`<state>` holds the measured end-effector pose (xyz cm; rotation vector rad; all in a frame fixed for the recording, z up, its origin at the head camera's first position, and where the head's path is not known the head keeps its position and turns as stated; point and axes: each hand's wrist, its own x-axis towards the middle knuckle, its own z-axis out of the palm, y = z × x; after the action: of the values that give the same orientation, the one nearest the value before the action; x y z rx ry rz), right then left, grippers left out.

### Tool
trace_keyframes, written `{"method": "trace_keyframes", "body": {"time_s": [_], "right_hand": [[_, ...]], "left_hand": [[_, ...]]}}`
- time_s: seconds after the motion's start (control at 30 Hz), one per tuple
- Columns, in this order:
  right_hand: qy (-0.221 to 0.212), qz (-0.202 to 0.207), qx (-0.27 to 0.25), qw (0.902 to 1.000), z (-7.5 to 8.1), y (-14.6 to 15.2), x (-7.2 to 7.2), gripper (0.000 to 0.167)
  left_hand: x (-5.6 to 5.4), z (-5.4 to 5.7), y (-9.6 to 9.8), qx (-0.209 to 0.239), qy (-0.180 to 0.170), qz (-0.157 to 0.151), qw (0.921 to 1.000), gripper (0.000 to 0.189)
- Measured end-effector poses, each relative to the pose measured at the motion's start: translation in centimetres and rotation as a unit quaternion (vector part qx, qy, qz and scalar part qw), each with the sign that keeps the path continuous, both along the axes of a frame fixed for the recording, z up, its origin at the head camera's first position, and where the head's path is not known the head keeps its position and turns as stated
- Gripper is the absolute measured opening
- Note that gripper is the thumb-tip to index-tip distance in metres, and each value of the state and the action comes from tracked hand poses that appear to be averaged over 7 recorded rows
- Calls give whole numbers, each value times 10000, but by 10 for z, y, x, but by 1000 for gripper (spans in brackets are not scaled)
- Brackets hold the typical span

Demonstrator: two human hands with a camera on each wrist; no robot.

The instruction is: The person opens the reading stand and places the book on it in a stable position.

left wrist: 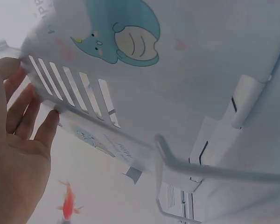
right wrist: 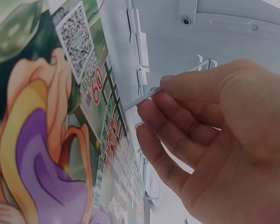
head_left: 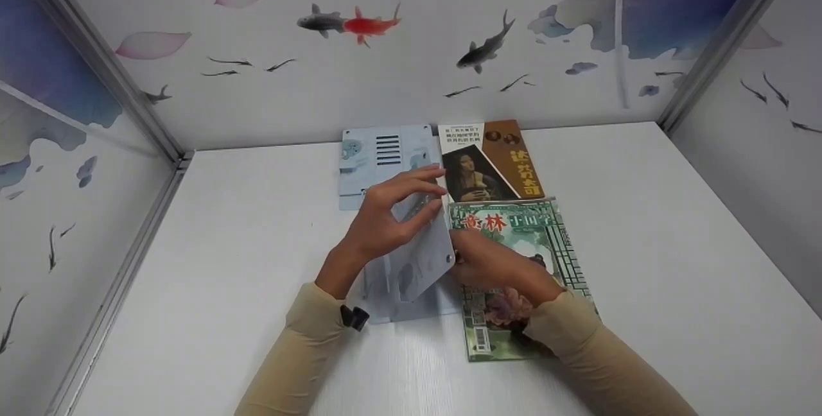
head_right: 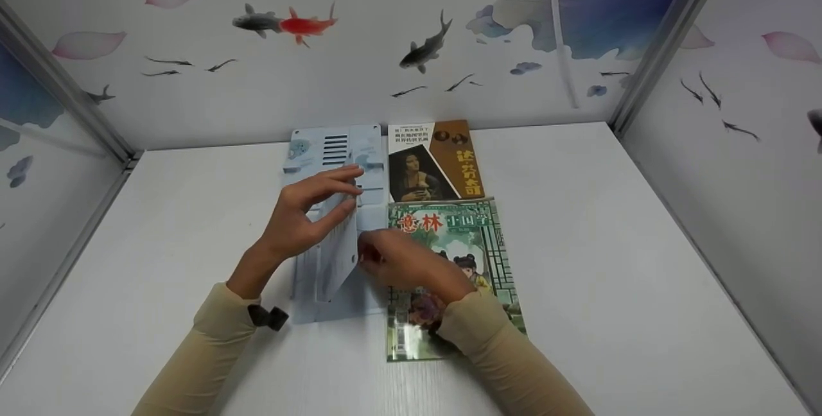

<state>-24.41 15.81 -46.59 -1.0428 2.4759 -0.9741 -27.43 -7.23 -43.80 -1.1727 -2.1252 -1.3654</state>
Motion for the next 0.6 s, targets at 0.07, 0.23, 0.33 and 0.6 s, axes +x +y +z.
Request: {"method": "trace_keyframes", "body": {"time_s": [0.07,0.23,0.33,0.6], "right_hand": [[-3,-52,-3,10000,0,-1,0,25],[269,-163,-94,9995,-2,-3,0,31],[282,-335,-179,9989,-2,-2,0,38],[175,-391,-554,9975,3,-4,5,40]], "left_hand": [[-1,-2,-2,2,-45,59,10000,27],[-5,-5,-5,-68,-125,249,9996,31],[-6,-6,-6,-143,-74,346,9993,31],[-6,-9,-7,-78,-305,266,9992,37]]}}
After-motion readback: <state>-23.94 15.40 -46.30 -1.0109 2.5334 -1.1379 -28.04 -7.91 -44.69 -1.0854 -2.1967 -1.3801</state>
